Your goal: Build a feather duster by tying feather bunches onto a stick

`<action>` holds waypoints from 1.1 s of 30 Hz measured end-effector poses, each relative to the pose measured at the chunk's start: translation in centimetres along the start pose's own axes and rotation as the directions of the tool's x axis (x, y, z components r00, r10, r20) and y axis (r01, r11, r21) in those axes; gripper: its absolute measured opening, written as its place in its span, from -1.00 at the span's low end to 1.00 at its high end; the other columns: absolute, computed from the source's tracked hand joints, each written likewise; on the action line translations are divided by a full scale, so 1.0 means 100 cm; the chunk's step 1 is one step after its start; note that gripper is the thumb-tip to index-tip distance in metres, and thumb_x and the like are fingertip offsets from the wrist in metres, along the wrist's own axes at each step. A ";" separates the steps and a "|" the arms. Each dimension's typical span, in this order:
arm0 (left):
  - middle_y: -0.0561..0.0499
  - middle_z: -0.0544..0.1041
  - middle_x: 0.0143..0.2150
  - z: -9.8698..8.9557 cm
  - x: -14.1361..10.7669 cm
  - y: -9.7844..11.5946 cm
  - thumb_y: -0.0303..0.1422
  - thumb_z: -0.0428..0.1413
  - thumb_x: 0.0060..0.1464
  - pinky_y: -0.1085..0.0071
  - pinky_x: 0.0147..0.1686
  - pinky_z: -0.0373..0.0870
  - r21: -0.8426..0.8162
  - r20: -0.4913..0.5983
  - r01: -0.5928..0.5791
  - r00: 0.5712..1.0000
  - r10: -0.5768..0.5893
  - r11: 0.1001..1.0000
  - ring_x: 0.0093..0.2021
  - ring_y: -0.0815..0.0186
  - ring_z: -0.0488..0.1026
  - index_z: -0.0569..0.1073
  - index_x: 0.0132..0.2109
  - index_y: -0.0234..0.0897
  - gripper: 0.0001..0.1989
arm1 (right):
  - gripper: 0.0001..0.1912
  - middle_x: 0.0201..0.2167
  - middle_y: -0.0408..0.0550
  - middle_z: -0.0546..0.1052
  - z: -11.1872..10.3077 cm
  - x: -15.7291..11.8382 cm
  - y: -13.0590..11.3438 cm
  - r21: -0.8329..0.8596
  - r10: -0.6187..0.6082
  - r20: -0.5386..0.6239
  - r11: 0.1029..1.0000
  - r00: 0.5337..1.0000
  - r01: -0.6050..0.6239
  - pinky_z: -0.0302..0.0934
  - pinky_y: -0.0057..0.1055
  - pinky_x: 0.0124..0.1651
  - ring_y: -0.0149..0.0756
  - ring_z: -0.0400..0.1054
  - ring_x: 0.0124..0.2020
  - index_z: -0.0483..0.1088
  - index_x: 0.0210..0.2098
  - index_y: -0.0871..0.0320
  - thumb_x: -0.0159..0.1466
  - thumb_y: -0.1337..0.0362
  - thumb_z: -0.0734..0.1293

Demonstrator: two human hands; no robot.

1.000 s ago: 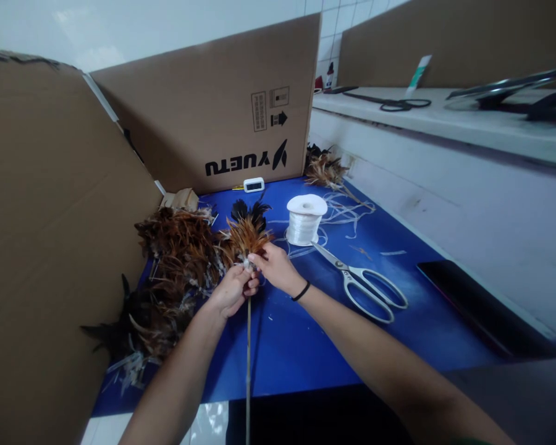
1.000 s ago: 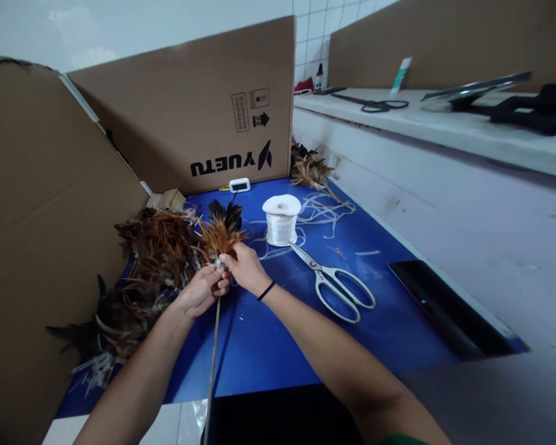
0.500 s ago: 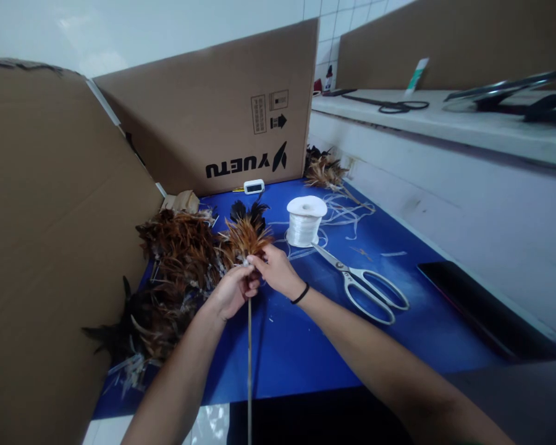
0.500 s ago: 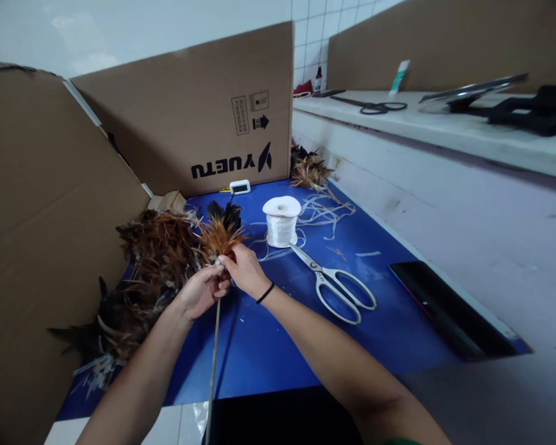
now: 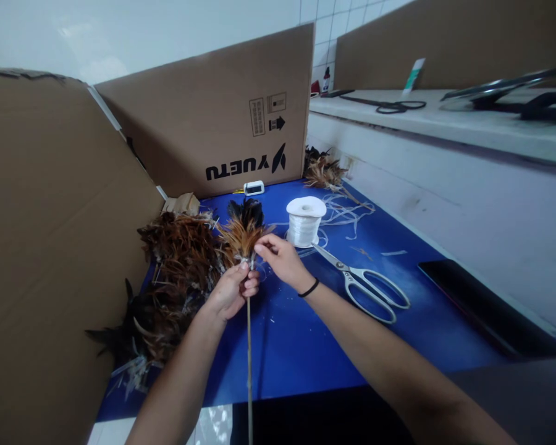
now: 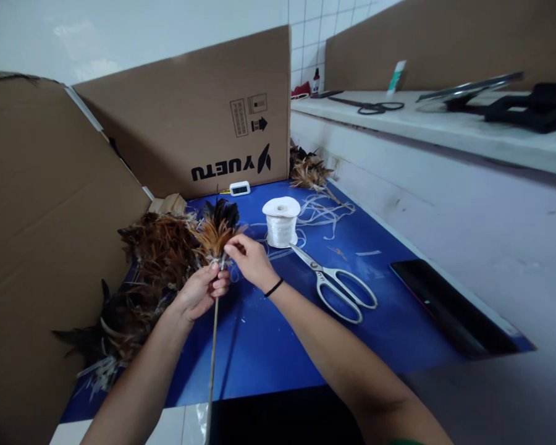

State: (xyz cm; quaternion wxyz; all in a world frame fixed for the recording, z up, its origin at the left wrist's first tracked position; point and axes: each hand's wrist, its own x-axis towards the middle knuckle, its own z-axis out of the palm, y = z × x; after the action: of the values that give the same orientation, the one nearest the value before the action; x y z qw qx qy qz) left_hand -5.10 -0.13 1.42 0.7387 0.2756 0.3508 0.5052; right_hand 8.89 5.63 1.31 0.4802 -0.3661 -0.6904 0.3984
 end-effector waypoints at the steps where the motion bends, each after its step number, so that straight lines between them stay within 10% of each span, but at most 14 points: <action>1: 0.08 0.20 -0.48 0.000 -0.001 0.002 -0.35 0.21 -0.04 0.65 -0.66 -0.05 -0.017 0.002 -0.001 1.000 0.001 1.000 -0.59 0.58 0.08 0.26 -0.38 -0.36 -0.74 | -0.87 -0.43 -0.16 0.43 -0.004 0.002 0.002 0.016 0.008 -0.011 1.000 1.000 -0.007 0.18 -0.46 -0.27 -0.42 0.28 -0.40 0.34 -0.33 0.18 0.18 0.26 0.22; 10: 0.09 0.20 -0.49 -0.002 -0.002 0.011 -0.38 0.19 -0.02 0.64 -0.66 -0.04 -0.026 0.022 -0.034 0.999 0.035 0.999 -0.60 0.59 0.06 0.31 -0.34 -0.40 -0.79 | -0.86 -0.47 -0.18 0.43 0.003 0.000 0.005 0.403 0.165 0.262 0.876 0.951 -0.263 0.24 -0.41 -0.31 -0.39 0.33 -0.42 0.33 -0.41 0.17 0.06 0.24 0.31; 21: 0.09 0.23 -0.49 -0.004 0.002 0.001 -0.33 0.19 -0.03 0.63 -0.67 -0.11 0.086 -0.014 -0.045 0.999 0.046 0.995 -0.61 0.59 0.08 0.30 -0.37 -0.39 -0.76 | -0.68 -0.53 -0.14 0.45 0.016 -0.008 -0.003 0.254 0.236 0.025 0.938 0.971 -0.235 0.17 -0.42 -0.38 -0.40 0.29 -0.47 0.37 -0.49 0.23 -0.03 0.08 0.43; 33: 0.09 0.16 -0.48 -0.004 0.002 0.001 -0.31 0.14 0.05 0.64 -0.66 -0.10 0.069 0.049 -0.007 0.999 0.003 0.998 -0.59 0.60 0.06 0.36 -0.26 -0.45 -0.76 | -0.69 -0.66 -0.26 0.34 0.009 -0.004 -0.009 0.555 0.354 0.050 0.768 0.934 -0.321 0.05 -0.53 -0.58 -0.52 0.18 -0.63 0.33 -0.46 0.22 -0.05 0.15 0.45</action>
State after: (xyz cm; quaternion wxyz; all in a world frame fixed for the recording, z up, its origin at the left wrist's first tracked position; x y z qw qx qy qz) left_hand -5.44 0.12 1.23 0.7357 0.3142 0.3494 0.4877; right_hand 8.06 4.76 1.74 0.5055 -0.3400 -0.4539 0.6503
